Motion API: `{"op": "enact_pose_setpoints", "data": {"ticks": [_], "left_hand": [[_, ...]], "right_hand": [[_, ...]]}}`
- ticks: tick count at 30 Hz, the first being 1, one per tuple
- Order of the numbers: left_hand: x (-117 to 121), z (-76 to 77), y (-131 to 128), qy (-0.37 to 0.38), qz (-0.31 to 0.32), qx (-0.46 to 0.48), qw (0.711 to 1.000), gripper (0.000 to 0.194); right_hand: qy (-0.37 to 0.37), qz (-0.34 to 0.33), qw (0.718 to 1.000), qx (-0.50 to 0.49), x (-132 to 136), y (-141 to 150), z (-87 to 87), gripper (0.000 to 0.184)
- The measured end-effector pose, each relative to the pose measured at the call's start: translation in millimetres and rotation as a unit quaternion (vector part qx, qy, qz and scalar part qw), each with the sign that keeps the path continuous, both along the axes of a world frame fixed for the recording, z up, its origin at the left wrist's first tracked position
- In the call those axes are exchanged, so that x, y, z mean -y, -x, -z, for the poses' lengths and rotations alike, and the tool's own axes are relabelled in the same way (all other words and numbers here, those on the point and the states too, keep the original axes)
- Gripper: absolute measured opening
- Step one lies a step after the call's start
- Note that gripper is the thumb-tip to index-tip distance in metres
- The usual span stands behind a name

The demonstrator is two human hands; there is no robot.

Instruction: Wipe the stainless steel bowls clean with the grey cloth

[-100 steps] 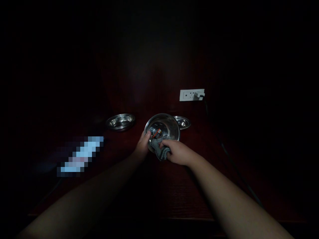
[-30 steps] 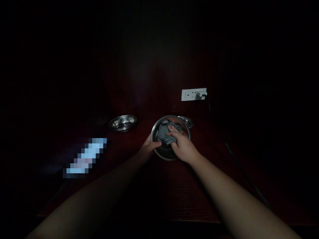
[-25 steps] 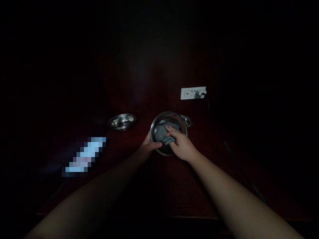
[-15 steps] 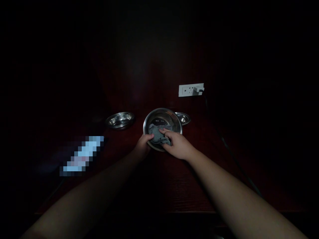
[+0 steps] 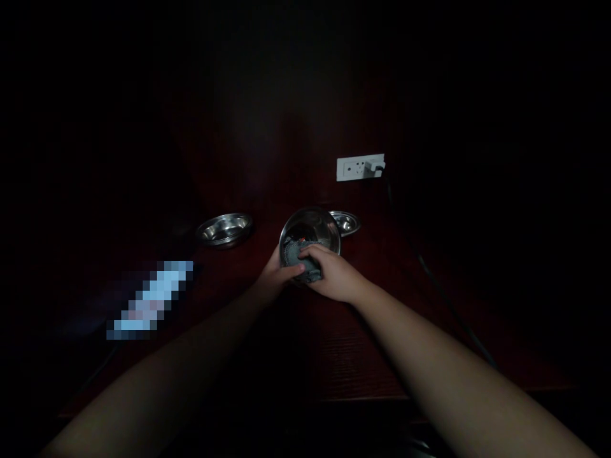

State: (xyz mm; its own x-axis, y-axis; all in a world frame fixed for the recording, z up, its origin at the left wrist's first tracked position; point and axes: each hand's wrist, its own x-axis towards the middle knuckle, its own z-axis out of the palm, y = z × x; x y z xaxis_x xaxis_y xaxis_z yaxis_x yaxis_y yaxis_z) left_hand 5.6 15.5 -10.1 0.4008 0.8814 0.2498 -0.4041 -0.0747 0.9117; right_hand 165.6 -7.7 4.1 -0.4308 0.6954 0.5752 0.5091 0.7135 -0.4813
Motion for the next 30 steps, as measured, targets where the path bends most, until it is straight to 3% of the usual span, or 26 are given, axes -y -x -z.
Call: {"op": "enact_pose_setpoints", "data": {"ticks": [4,13,19,24,30], "left_hand": [[-1.3,0.4,-0.4,-0.053,-0.013,-0.013,0.998,0.059],[-0.8,0.8,-0.3,-0.009,0.015,0.028,0.999,0.058],[-1.8,1.1,-0.7,0.012,-0.051,0.025,0.998,0.051],[-5.9,3.8,0.4,-0.013,-0.107,0.0,0.994,0.042],[-7.6,4.1,-0.4,-0.015,-0.153,0.002,0.988,0.032]], "right_hand": [[-0.021,0.01,1.0,0.005,0.6,0.6,-1.5,0.044],[0.007,0.036,0.999,-0.003,0.5,-0.2,-0.7,0.036],[0.045,-0.025,0.998,0.022,2.6,2.1,-0.4,0.032],[0.082,-0.053,0.995,0.023,6.0,4.8,-3.0,0.032],[0.089,-0.044,0.994,0.036,6.7,3.2,-2.3,0.034]]}}
